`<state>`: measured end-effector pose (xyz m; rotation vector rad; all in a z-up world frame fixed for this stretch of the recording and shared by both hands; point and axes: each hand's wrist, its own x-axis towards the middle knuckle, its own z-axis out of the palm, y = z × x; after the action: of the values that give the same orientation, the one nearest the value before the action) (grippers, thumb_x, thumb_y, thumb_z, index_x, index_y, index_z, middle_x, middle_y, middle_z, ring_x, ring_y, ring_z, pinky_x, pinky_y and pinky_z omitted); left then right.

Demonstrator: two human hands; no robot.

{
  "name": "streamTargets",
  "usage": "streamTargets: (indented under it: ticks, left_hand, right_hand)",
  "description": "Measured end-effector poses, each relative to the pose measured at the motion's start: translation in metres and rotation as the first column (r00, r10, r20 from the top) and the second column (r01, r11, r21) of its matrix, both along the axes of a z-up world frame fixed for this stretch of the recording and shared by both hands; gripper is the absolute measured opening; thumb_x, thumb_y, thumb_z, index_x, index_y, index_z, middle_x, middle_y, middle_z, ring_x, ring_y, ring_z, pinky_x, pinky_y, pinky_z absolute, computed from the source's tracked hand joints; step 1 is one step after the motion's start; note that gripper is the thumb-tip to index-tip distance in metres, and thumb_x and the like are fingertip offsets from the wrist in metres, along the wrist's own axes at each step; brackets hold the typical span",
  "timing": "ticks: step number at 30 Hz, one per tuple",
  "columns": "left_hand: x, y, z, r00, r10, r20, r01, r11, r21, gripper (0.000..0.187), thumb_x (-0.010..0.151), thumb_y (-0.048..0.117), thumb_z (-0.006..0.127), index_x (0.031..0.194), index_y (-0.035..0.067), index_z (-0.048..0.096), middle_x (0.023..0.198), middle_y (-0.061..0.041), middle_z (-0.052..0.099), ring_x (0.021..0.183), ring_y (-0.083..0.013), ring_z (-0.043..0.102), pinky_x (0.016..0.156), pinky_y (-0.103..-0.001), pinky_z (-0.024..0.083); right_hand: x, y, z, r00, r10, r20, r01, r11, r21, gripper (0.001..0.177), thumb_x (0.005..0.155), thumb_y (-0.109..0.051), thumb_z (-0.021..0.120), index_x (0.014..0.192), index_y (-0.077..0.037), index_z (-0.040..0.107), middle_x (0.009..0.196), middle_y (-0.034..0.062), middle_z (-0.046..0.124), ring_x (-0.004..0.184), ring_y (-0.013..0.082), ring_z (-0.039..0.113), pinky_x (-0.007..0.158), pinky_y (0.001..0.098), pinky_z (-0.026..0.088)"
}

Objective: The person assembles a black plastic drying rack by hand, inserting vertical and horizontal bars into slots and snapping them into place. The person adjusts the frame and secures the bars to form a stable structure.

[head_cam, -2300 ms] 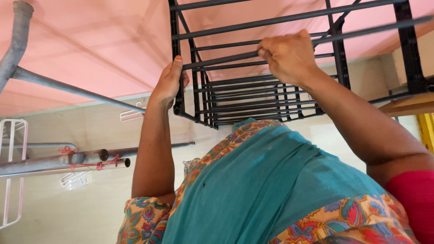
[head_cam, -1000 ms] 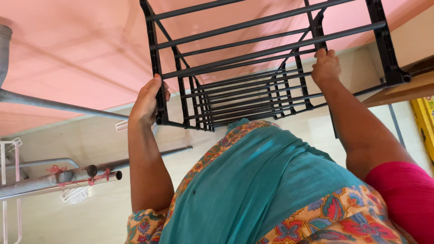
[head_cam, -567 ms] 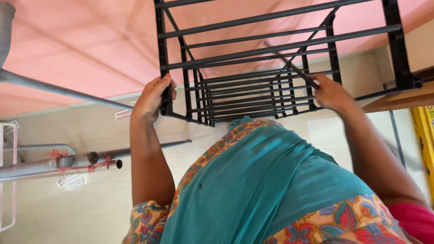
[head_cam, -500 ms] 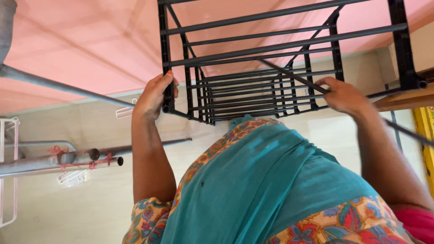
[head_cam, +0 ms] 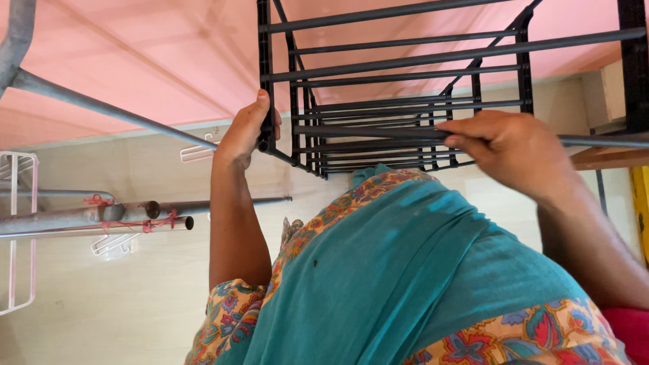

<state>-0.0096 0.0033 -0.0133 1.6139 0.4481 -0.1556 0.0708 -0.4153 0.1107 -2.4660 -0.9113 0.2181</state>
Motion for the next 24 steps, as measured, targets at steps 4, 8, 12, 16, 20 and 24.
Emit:
streamTargets:
  ticks: [4, 8, 12, 16, 20, 24]
  left_hand:
    - [-0.008, 0.001, -0.007, 0.998, 0.033, -0.047, -0.034, 0.999, -0.032, 0.072, 0.097, 0.075, 0.037, 0.083, 0.01, 0.064, 0.067, -0.005, 0.062, 0.06, -0.0142, 0.056, 0.056, -0.029, 0.039]
    - [-0.009, -0.002, -0.009, 0.999, 0.034, -0.032, -0.035, 0.999, -0.034, 0.073, 0.096, 0.076, 0.037, 0.082, 0.01, 0.064, 0.064, -0.006, 0.063, 0.058, -0.0148, 0.054, 0.056, -0.029, 0.039]
    - [-0.01, -0.007, -0.004, 0.998, 0.058, -0.038, -0.06, 0.997, -0.044, 0.072, 0.097, 0.076, 0.037, 0.082, 0.01, 0.062, 0.062, -0.007, 0.063, 0.058, -0.0154, 0.054, 0.057, -0.029, 0.04]
    - [-0.013, -0.012, 0.0, 0.999, 0.042, -0.021, -0.044, 0.994, -0.097, 0.069, 0.098, 0.074, 0.035, 0.082, 0.011, 0.059, 0.061, -0.007, 0.061, 0.059, -0.0178, 0.059, 0.06, -0.03, 0.045]
    - [-0.014, -0.013, 0.0, 1.0, 0.018, 0.005, -0.017, 0.991, -0.132, 0.066, 0.098, 0.072, 0.036, 0.085, 0.011, 0.057, 0.063, -0.008, 0.061, 0.062, -0.02, 0.061, 0.063, -0.033, 0.048]
    - [-0.016, -0.013, -0.002, 1.0, 0.021, 0.021, -0.017, 0.985, -0.171, 0.062, 0.102, 0.067, 0.038, 0.088, 0.009, 0.056, 0.065, -0.007, 0.06, 0.064, -0.0215, 0.062, 0.065, -0.035, 0.05]
  right_hand:
    - [-0.008, 0.021, 0.0, 0.991, 0.059, 0.119, -0.059, 0.998, -0.006, 0.026, 0.095, -0.026, 0.074, 0.12, -0.022, 0.077, 0.076, 0.0077, 0.06, 0.071, 0.0272, 0.062, 0.064, 0.0417, 0.049]
    - [-0.006, 0.031, -0.002, 0.991, 0.076, 0.111, -0.076, 0.997, -0.004, 0.026, 0.096, -0.026, 0.073, 0.122, -0.023, 0.077, 0.073, 0.007, 0.058, 0.068, 0.0269, 0.06, 0.061, 0.042, 0.048]
    - [-0.005, 0.033, -0.007, 0.989, 0.098, 0.113, -0.1, 0.995, 0.014, 0.025, 0.097, -0.027, 0.073, 0.121, -0.023, 0.077, 0.074, 0.0058, 0.059, 0.069, 0.0254, 0.061, 0.061, 0.041, 0.049]
    - [-0.006, 0.035, -0.01, 0.985, 0.089, 0.151, -0.089, 0.996, -0.004, 0.024, 0.096, -0.027, 0.073, 0.119, -0.022, 0.078, 0.073, 0.0048, 0.059, 0.066, 0.0241, 0.061, 0.059, 0.0403, 0.049]
    - [-0.009, 0.037, -0.011, 0.94, 0.117, 0.321, -0.138, 0.99, 0.042, 0.02, 0.097, -0.024, 0.076, 0.117, -0.019, 0.079, 0.074, 0.0034, 0.06, 0.067, 0.0249, 0.062, 0.06, 0.0398, 0.05]
    - [-0.008, 0.043, -0.012, 0.888, 0.118, 0.444, -0.144, 0.989, 0.026, 0.012, 0.098, -0.022, 0.076, 0.109, -0.016, 0.078, 0.077, 0.0029, 0.065, 0.067, 0.0245, 0.064, 0.059, 0.0387, 0.05]
